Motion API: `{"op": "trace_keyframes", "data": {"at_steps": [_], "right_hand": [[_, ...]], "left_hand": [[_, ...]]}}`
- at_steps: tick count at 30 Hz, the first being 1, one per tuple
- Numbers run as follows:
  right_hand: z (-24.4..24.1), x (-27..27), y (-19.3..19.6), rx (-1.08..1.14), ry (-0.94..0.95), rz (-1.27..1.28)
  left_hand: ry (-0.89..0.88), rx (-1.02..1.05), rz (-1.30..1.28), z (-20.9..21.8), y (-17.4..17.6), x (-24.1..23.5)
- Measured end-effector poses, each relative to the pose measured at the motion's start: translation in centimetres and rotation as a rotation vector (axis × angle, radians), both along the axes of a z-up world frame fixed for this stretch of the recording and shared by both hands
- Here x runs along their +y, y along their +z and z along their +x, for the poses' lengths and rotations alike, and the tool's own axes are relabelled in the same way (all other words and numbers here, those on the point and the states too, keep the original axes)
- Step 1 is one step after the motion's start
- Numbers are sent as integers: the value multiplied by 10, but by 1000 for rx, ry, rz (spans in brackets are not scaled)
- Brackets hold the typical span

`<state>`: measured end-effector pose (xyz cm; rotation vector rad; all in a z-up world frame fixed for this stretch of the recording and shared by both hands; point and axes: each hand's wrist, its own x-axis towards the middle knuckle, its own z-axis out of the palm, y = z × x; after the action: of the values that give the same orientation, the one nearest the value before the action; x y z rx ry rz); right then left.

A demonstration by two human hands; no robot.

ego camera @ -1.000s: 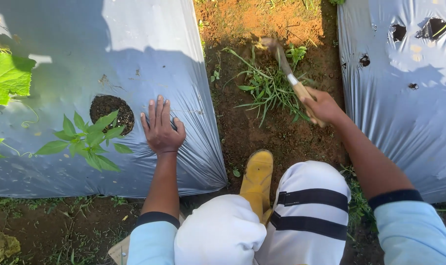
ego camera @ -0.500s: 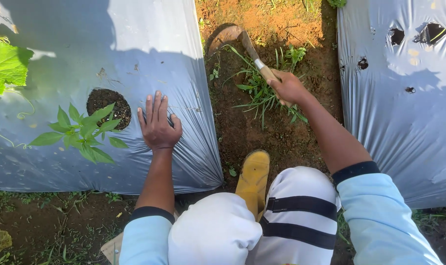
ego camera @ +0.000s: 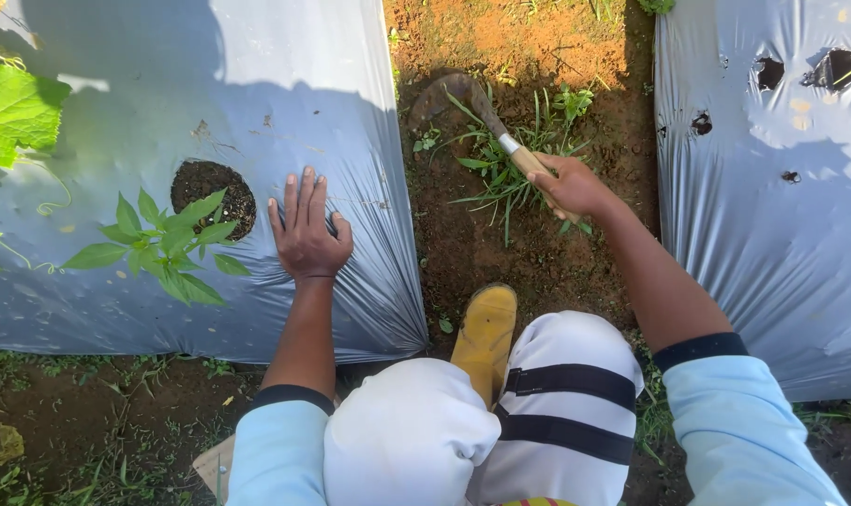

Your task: Clearing grass and weeds from the soil between plastic-covered plant rows using a hand sickle.

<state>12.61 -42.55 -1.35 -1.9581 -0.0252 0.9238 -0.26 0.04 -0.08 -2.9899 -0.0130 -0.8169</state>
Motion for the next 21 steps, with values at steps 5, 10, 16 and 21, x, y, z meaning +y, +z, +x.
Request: {"op": "trace_keyframes", "data": {"at_steps": [5,10,16,21], "right_hand": [[-32,-40,68,94,75,-165],[-34,-73,47,79,-27,-166],[18,10,8,-43,-164,-41],[14,20,-11,-92,-114,-155]], "left_hand": [[6,-15,16,2,1,1],[2,-25,24,6,-1,1],[-21,-27,14,1,1,0],[-25,-20,15,3,1,0]]}}
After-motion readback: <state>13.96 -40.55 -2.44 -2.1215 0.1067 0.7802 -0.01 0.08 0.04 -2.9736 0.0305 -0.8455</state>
